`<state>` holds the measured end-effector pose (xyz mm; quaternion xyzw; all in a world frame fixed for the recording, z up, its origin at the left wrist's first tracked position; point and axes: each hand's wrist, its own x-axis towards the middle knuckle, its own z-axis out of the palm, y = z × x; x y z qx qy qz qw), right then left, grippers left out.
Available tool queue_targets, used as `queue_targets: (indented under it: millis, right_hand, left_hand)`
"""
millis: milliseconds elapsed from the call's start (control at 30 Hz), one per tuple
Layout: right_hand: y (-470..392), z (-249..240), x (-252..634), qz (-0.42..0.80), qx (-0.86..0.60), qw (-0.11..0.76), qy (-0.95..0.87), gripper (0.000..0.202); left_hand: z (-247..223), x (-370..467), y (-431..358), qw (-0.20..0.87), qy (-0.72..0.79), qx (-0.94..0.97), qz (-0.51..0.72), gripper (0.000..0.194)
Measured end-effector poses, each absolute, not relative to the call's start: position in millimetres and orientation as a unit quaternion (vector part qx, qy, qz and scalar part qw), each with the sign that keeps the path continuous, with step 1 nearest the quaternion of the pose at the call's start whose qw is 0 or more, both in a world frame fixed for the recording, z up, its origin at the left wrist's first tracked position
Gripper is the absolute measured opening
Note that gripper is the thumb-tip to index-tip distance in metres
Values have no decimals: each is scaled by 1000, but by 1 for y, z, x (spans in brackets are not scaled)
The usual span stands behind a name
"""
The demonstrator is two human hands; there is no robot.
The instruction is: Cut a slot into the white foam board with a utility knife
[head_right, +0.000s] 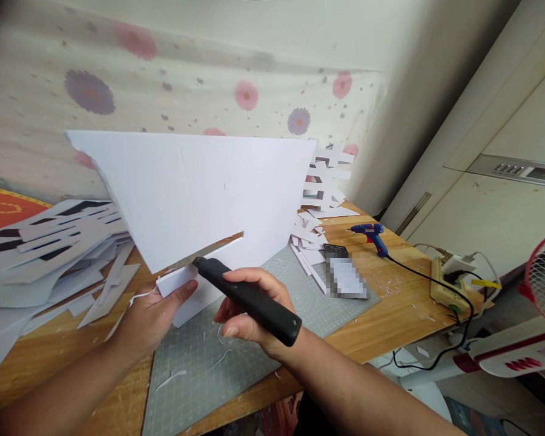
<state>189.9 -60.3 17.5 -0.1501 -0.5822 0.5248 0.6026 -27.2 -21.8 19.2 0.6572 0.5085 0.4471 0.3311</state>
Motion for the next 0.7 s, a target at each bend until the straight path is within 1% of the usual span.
queue_targets:
  millis: [100,200,267,433,633,700]
  right_hand:
    - [-60,13,186,512,-160,641,-550,48]
    - [-60,15,182,485,-197,680,-514,33]
    - [-60,18,181,480,-207,698,-490,26]
    - [-57,22,186,491,-212,705,-467,27]
    - [-53,24,192,468,-236,735,-430,25]
    - [-55,24,191,482,-229,726,-434,24]
  left_hand:
    - [18,-28,-22,320,514,662,442,46]
    - [17,-29,-22,306,517,671,435,46]
    - [17,-30,-22,294,519,677,432,45]
    - [18,-29,-22,264,528,684,429,44]
    - [21,-28,-23,237,537,684,433,41]
    - [20,-29,-24,223,540,686,433,40]
